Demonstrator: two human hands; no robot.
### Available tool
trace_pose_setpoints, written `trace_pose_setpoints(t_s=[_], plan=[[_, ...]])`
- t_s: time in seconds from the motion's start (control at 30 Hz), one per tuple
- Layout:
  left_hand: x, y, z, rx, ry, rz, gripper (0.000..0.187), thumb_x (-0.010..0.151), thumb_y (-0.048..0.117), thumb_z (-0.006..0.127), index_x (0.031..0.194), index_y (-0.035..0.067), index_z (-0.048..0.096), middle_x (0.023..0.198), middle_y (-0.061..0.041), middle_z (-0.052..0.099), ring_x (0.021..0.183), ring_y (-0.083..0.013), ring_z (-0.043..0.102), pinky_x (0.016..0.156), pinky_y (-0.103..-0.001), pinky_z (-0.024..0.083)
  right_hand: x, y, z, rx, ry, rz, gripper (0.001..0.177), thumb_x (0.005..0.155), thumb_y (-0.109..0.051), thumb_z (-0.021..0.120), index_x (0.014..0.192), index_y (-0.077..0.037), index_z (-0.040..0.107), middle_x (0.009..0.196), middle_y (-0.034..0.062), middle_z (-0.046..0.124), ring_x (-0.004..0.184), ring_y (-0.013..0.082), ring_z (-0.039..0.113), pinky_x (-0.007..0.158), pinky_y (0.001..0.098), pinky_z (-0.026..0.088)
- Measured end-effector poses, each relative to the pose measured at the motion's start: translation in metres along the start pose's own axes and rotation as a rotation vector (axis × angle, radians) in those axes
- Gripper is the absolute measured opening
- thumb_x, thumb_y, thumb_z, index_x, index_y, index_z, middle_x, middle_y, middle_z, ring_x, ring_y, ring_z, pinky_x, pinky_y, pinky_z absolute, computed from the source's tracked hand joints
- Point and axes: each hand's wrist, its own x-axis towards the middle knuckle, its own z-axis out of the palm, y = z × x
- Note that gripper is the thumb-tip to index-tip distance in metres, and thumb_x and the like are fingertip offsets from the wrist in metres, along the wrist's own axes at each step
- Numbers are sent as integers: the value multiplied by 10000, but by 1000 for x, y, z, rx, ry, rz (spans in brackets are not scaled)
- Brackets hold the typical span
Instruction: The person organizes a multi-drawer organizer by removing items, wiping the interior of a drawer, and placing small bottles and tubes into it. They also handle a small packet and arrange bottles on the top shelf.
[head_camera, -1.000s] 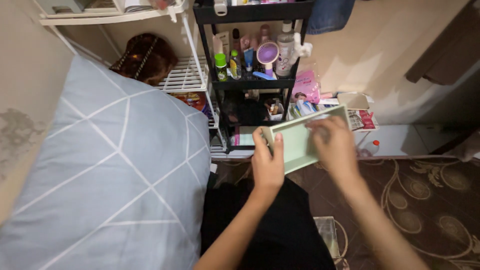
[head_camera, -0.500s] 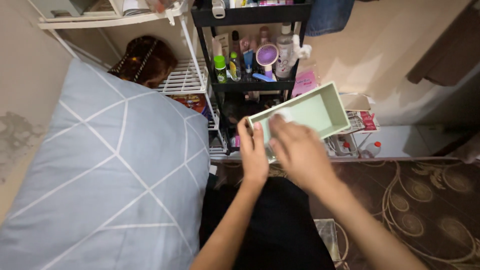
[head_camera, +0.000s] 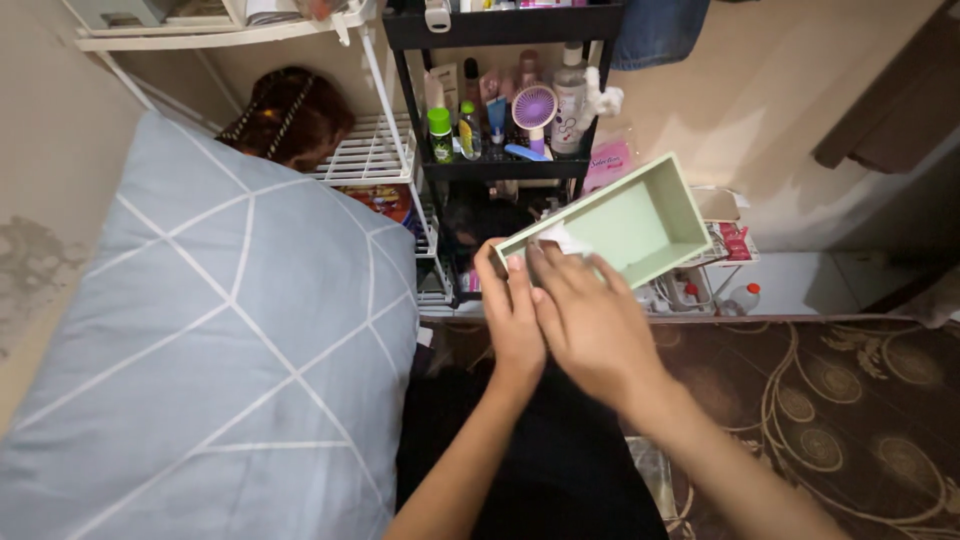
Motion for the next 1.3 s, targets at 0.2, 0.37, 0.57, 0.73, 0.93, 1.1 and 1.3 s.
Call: trace_pose_setpoints(t_s=[0.2,0.37,0.57,0.73,0.93,1.1,1.3], plan=[[-2,5,-14,-4,-43,-49,321,1111,284,419,1328,52,466,1104,-87,616,1009,-156,584,888,-307,494,14,10,-26,-49,19,133,426,1048,-259,431,1347,-12,607,1290,176,648,1210,330,595,1049,503,411],[-3,-6,-15,34,-39,-49,322,1113,266,443,1335,34,474,1076,-105,608,969,-169,557,854,-317,476,5,-7,-9,-75,-105,106,407,1056,-282,433,1307,-27,626,1276,144,660,1178,281,600,1088,458,414],[-4,23,-25,115,-41,79,307,1117,220,444,1350,21,460,1087,-121,666,997,-178,632,899,-325,520,6,15,-8,-140,9,-7,428,1023,-248,465,1316,29,612,1328,176,640,1239,300,595,1052,474,398],[-6,43,-37,165,-36,170,407,1077,218,496,1416,7,417,1075,-143,675,951,-191,661,857,-332,537,2,24,-22,-428,57,-3,499,945,-239,523,1352,37,611,1297,174,669,1152,265,632,999,445,405],[-3,52,-40,177,-79,225,469,1063,230,539,1447,3,395,1076,-162,688,981,-210,687,881,-332,544,-3,36,-25,-389,-37,-42,242,943,-236,625,1110,-87,716,1042,79,744,993,225,678,932,427,412],[-4,45,-38,219,-79,245,476,1060,213,562,1451,0,394,1115,-166,692,1029,-219,690,922,-333,537,-4,24,-15,-141,-97,-66,153,905,-197,642,1010,-142,739,1000,24,752,965,218,682,851,424,391],[-6,37,-36,158,-81,178,427,1069,198,541,1434,10,424,1085,-152,684,983,-212,674,890,-321,539,-3,3,-25,48,-201,-149,170,851,-191,652,1009,-171,710,950,8,747,951,205,696,830,424,383]])
